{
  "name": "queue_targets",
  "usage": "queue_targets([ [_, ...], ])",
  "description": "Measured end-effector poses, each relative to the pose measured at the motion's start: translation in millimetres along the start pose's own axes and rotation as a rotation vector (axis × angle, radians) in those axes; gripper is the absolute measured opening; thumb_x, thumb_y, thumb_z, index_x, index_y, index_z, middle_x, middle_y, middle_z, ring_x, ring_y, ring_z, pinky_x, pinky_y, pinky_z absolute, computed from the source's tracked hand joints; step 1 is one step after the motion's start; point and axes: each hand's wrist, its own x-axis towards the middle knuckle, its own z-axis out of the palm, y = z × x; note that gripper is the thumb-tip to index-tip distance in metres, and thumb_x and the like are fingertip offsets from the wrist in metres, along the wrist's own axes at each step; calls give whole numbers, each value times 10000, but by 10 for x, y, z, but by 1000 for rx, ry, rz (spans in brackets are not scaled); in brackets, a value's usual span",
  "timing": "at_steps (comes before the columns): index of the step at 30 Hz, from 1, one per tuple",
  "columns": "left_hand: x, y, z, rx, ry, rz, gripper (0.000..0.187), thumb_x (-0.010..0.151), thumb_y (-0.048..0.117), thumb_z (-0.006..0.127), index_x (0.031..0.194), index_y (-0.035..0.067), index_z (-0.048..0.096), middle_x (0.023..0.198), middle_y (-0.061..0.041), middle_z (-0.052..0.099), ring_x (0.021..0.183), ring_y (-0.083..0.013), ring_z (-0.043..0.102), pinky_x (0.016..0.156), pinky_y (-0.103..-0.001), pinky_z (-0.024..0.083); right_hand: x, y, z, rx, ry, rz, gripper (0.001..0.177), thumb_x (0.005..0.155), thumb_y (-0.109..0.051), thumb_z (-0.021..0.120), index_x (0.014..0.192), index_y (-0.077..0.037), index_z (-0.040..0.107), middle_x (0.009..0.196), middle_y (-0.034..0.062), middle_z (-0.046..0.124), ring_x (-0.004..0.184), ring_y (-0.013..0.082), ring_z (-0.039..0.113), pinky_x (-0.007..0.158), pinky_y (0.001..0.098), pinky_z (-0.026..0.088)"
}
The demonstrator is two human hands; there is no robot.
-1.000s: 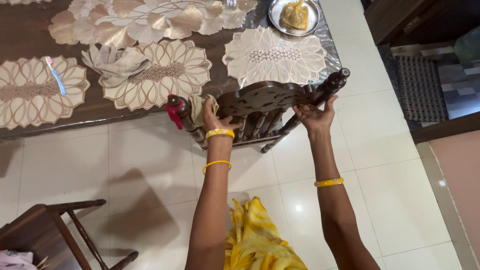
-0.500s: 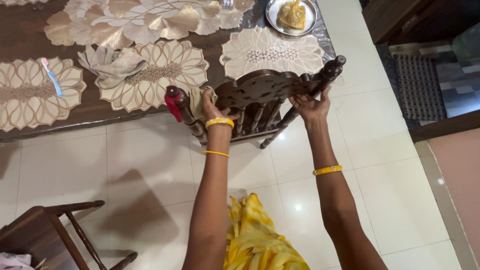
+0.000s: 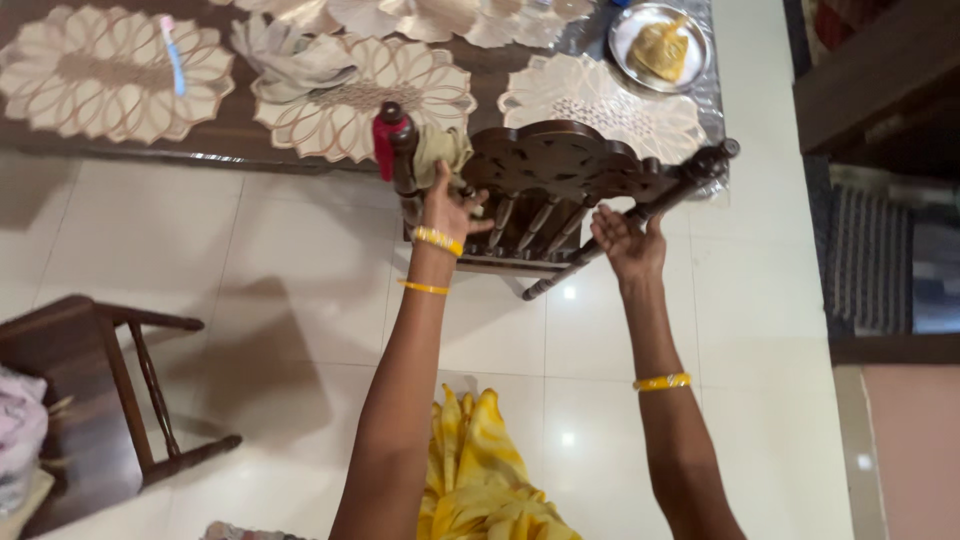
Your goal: The person wipes a glass dining table with a cloth, moving placemats and containers aside to reach the surface. They then reposition two wooden chairs under the table.
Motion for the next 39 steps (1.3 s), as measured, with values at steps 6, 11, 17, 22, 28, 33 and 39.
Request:
queue_targets([
  [6, -652, -232, -762, 22, 18, 47, 852, 874, 603, 563, 1571, 190, 300, 1593, -66, 415, 1339, -280, 546, 952, -690, 403, -43, 638, -80, -55, -54, 168, 683, 1102, -451, 260, 1425, 139, 383, 1244, 299, 652, 1169, 408, 649, 1018, 495, 546],
  [11, -1278, 25, -1294, -52, 270, 123, 708, 926, 466, 586, 1533, 154, 400, 1574, -101, 461, 1294, -292, 593, 903, -609, 438, -157, 1464, 20, -142, -135, 359, 609, 1104, -453, 301, 1306, 91, 489, 1261, 259, 658, 1166, 388, 637, 1025, 483, 526],
  [17, -2281, 535, -2086, -105, 431, 284, 597, 941, 405, 533, 1472, 142, 460, 1515, -77, 559, 1261, -260, 631, 870, -576, 518, -848, 2694, 475, -349, -272, 535, 507, 1103, -384, 368, 1199, 73, 566, 1273, 247, 667, 1233, 384, 620, 1088, 491, 503],
  [22, -3530, 847, -3164, -170, 527, 488, 574, 987, 410, 522, 1477, 116, 469, 1497, -87, 570, 1246, -261, 625, 875, -549, 505, -1607, 4083, 940, -388, -406, 738, 473, 1082, -344, 402, 1169, 90, 568, 1259, 266, 662, 1240, 405, 610, 1079, 507, 492],
  [28, -4948, 1141, -4520, -309, 605, 571, 560, 990, 419, 507, 1496, 186, 446, 1533, -33, 524, 1301, -241, 577, 875, -536, 500, -2714, 5855, 1286, -455, -448, 962, 428, 1070, -287, 466, 1178, 107, 593, 1238, 249, 687, 1222, 389, 632, 1088, 488, 490],
  [33, -5491, 1310, -5199, -397, 547, 705, 548, 1013, 409, 482, 1513, 188, 440, 1568, -19, 500, 1347, -233, 545, 900, -538, 507, -3019, 6535, 1548, -479, -556, 1065, 414, 1063, -282, 485, 1164, 101, 605, 1204, 228, 702, 1199, 380, 646, 1071, 484, 498],
  [39, -5718, 1359, -5682, -477, 585, 714, 527, 1026, 390, 458, 1514, 192, 434, 1537, -16, 520, 1302, -223, 570, 908, -553, 492, -2892, 6989, 1825, -568, -519, 1038, 395, 1065, -260, 467, 1132, 101, 611, 1199, 233, 709, 1182, 387, 652, 1039, 475, 516],
])
